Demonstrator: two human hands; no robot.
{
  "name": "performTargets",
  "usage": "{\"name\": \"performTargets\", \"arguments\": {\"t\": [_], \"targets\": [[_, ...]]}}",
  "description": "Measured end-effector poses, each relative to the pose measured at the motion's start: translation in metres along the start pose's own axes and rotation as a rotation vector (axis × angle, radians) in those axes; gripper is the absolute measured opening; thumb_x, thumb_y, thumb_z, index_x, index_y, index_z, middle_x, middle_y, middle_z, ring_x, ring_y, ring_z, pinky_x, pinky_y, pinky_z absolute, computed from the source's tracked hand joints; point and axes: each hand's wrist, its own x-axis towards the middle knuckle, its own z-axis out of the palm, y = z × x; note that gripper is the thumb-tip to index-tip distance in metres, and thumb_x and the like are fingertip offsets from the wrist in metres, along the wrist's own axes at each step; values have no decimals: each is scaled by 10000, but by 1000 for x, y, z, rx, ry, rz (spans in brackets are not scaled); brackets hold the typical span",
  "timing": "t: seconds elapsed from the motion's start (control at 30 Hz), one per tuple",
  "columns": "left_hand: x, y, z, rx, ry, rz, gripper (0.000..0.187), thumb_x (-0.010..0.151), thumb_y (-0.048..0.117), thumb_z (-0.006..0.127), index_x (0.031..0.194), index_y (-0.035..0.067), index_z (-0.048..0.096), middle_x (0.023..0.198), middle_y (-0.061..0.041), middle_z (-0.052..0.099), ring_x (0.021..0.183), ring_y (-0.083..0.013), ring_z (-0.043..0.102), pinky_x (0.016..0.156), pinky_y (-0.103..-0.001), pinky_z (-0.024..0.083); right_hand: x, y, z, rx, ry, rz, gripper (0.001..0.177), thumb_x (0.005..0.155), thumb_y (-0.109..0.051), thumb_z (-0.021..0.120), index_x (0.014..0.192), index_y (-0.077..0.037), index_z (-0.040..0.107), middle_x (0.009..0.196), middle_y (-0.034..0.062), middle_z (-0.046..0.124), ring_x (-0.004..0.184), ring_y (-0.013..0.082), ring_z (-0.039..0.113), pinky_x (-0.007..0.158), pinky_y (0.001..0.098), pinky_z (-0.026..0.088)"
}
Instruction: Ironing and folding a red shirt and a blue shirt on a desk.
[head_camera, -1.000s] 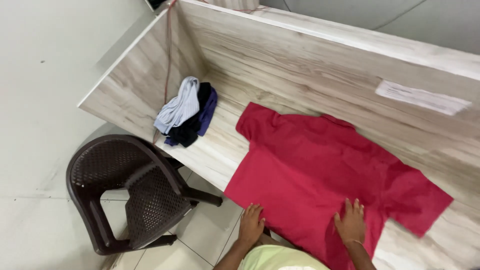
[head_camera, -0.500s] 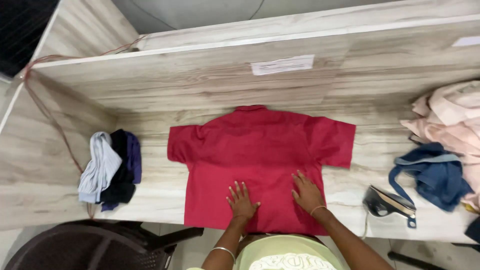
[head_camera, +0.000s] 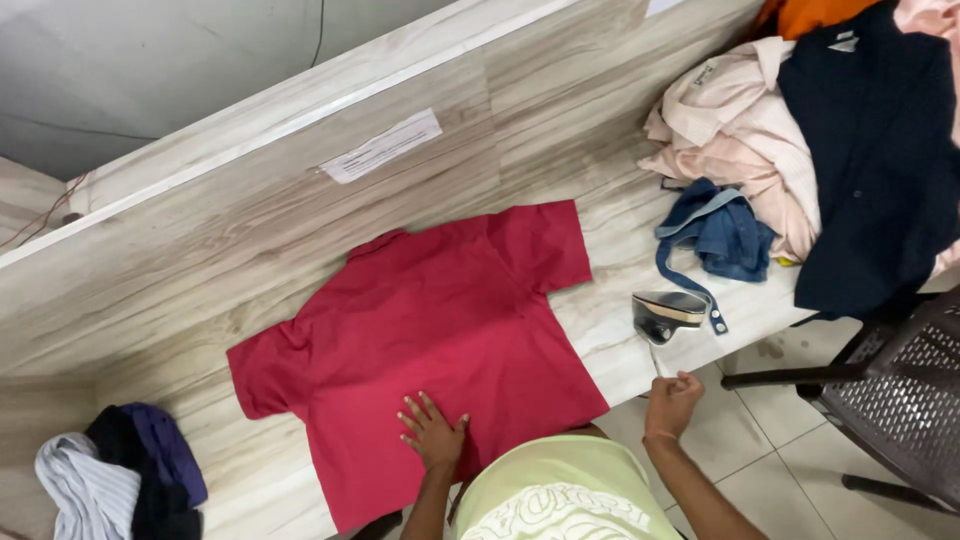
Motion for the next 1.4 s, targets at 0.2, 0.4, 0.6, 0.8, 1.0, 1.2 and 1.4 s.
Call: {"name": "performTargets", "arguments": {"t": [0.2, 0.4, 0.6, 0.8, 1.0, 1.2, 1.4], "targets": [[3, -3, 6, 26, 13, 18, 1180, 841, 748, 617, 1633, 103, 23, 1708, -208, -83, 1548, -508, -24, 1159, -751, 158, 7, -89, 15, -349, 49, -347, 653, 844, -139, 814, 1357, 77, 473, 1278, 233, 523, 1142, 347, 548, 914, 401, 486], [0, 1, -7, -26, -20, -22, 1183, 837, 712, 661, 1634, 113, 24, 1710, -193, -77, 1552, -494, -21, 1183, -722, 142, 24, -103, 26, -300, -13, -274, 371, 977, -223, 739, 1195, 60, 637, 1099, 206, 714, 1007, 329, 683, 883, 434, 514], [11, 24, -21, -126, 42, 7, 1037, 882, 532, 715, 1622, 82, 145, 1712, -193, 13, 1568, -437, 35, 1223, -649, 160, 44, -151, 47, -265, -147, -263, 340, 984, -273, 707, 1134, 28, 651, 870, 121, 744, 749, 216, 729, 681, 358, 542], [51, 85, -79, -47, 106, 296, 969, 886, 418, 758, 1600, 79, 197, 1704, -206, 24, 1569, -437, 26, 1235, -627, 150, 34, -200, 110, -418, -405, -168, 391, 945, -364, 729, 1059, 8, 695, 736, 128, 710, 549, 196, 670, 525, 346, 521], [127, 134, -128, 118, 81, 473, 1145, 781, 468, 851, 1632, 129, 164, 1718, -168, -3, 1577, -416, 9, 1240, -630, 165, 31, -191, 221, -329, -700, -89, 340, 912, -347, 687, 1052, -37, 680, 674, 55, 654, 493, 157, 620, 460, 330, 496], [191, 174, -167, 176, -129, 366, 1501, 604, 618, 934, 1656, 275, -80, 1738, -62, -158, 1585, -436, -73, 1209, -700, 200, 32, -169, 315, -435, -714, -128, 390, 895, -354, 673, 1143, -54, 680, 760, 150, 733, 548, 243, 702, 553, 391, 559], [202, 184, -159, 255, -339, 210, 1626, 555, 655, 945, 1620, 323, -238, 1697, -47, -344, 1544, -541, -178, 1117, -806, 238, 53, -133, 350, -675, -526, -134, 479, 892, -398, 654, 1217, -46, 639, 996, 282, 724, 914, 458, 699, 841, 550, 545]]}}
